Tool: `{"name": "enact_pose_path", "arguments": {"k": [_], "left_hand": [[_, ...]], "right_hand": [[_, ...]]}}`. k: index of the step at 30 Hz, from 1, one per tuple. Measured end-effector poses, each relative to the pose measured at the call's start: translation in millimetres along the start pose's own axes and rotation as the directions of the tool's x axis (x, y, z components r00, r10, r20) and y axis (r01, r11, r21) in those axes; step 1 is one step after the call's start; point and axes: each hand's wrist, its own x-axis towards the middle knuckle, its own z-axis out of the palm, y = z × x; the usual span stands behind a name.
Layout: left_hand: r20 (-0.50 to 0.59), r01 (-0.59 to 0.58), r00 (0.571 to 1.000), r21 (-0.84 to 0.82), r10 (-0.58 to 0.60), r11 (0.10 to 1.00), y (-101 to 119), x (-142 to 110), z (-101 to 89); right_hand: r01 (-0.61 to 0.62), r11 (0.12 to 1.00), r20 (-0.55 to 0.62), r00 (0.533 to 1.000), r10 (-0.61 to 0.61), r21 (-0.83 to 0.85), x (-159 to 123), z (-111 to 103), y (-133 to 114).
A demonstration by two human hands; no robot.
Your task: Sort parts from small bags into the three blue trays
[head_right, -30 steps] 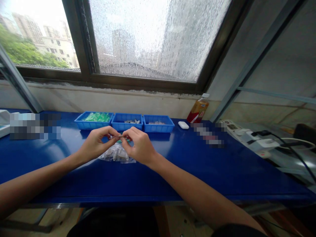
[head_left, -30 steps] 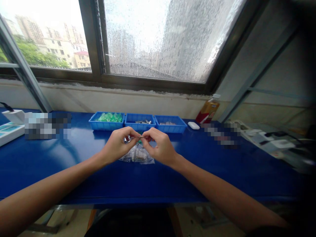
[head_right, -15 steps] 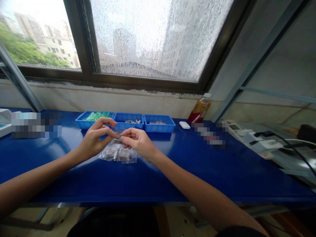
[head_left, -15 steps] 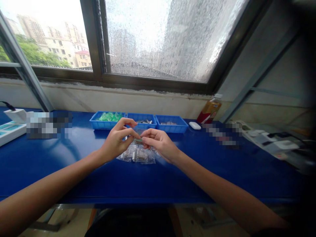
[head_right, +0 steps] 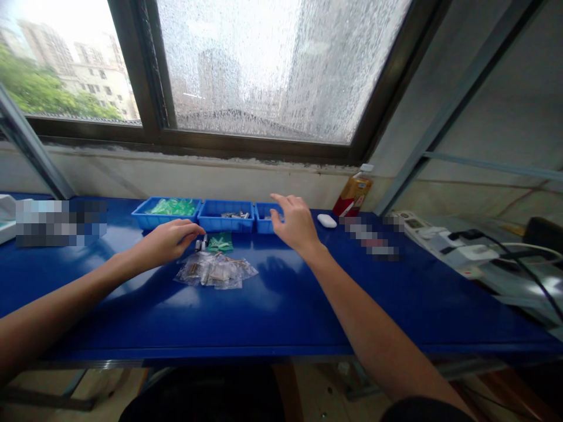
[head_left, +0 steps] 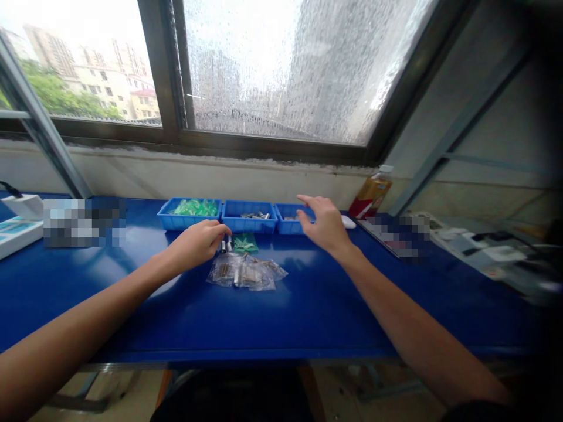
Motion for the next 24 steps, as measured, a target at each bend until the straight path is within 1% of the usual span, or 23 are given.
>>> {"name": "enact_pose_path", "arguments": {"k": [2,4,5,7,8,10,13,17,19,21,24], "left_hand": [[0.066,-0.033,0.997,0.004,0.032,0.999,-7.1,-1.4,4.0],[0.119,-0.05,0.992,-0.019,0.052,0.999,-10.1,-2.6,5.7],[0.14,-0.044,0.989,-0.028,0.047,0.999,-10.4,-3.0,5.5],[0.169,-0.014,0.985,-0.041,0.021,0.999,-9.8,-3.3,3.6],[0.183,-0.007,0.983,-0.054,0.017,0.999,-9.3,-3.2,2.0],[0.212,-0.016,0.977,-0.091,0.035,0.996,-8.4,-2.5,-1.6],[0.256,-0.04,0.964,-0.13,0.073,0.991,-7.2,-1.2,-6.2],[0.284,-0.034,0.957,-0.102,0.062,0.994,-6.8,-0.6,-9.2],[0.269,-0.03,0.962,-0.082,0.051,0.996,-7.7,-0.2,-10.4],[0.23,-0.01,0.973,-0.068,0.025,0.998,-8.3,1.0,-13.0],[0.166,0.06,0.985,-0.12,-0.039,0.991,-5.7,3.8,-19.9]], "right_hand": [[0.053,0.986,0.102,0.992,-0.07,0.161,-7.2,6.8,-27.6],[0.137,0.94,0.219,0.953,-0.211,0.311,-15.3,12.6,-54.2],[0.153,0.915,0.267,0.927,-0.264,0.372,-19.1,15.1,-64.4],[0.152,0.884,0.339,0.884,-0.322,0.443,-25.4,19.1,-76.7],[0.138,0.877,0.365,0.871,-0.329,0.46,-27.5,20.6,-78.9],[0.104,0.874,0.401,0.858,-0.32,0.474,-29.4,22.3,-77.9],[0.071,0.882,0.421,0.859,-0.292,0.467,-28.0,22.3,-71.7],[0.086,0.891,0.41,0.865,-0.289,0.447,-26.7,21.8,-67.7],[0.1,0.889,0.404,0.864,-0.3,0.447,-27.2,22.2,-67.9],[0.107,0.882,0.391,0.867,-0.309,0.459,-26.5,22.5,-69.3],[0.112,0.88,0.327,0.9,-0.287,0.462,-19.6,23.1,-75.7]]}}
